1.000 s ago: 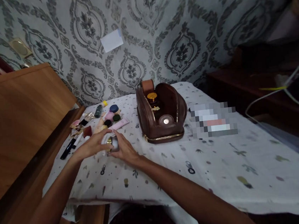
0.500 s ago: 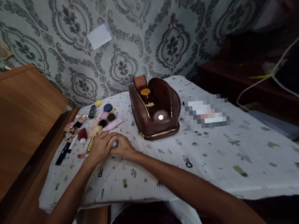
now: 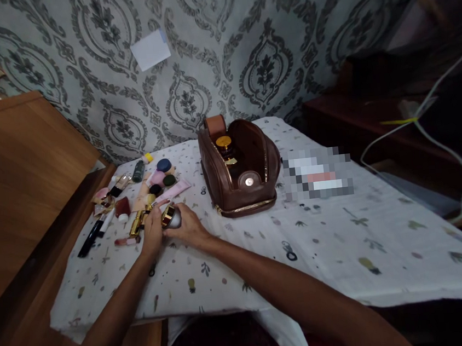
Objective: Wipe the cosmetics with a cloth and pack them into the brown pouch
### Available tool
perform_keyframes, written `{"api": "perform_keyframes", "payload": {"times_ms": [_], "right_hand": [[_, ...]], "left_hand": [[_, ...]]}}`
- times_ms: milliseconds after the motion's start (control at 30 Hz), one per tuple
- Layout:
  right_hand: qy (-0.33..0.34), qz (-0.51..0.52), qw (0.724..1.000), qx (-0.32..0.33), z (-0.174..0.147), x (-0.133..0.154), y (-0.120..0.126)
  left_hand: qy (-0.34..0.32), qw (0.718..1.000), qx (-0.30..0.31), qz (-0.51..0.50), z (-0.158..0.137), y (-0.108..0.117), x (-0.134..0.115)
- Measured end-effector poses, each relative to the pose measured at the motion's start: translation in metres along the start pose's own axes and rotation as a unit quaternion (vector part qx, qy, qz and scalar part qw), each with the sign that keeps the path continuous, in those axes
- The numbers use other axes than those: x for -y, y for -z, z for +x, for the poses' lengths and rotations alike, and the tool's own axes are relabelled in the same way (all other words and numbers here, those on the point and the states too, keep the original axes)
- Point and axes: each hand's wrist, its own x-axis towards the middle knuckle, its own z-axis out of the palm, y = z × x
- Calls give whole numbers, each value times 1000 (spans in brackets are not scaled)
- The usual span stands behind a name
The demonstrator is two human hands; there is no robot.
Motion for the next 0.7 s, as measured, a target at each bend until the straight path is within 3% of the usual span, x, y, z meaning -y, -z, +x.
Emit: {"api": "perform_keyframes", "payload": {"times_ms": [233, 400, 600, 700], "right_hand": [[1, 3, 1000, -10, 1, -1, -3], [-10, 90, 996, -15, 3, -5, -3], [-54, 210, 976, -23, 3, 0, 0], [-92, 294, 951, -13, 2, 4, -1]], "left_hand": [[-80, 996, 24, 2, 0, 6, -1], [-139, 989, 29, -34, 2, 4, 0], [-105, 988, 30, -112, 2, 4, -6], [-78, 988, 18, -131, 0, 5, -8]]}}
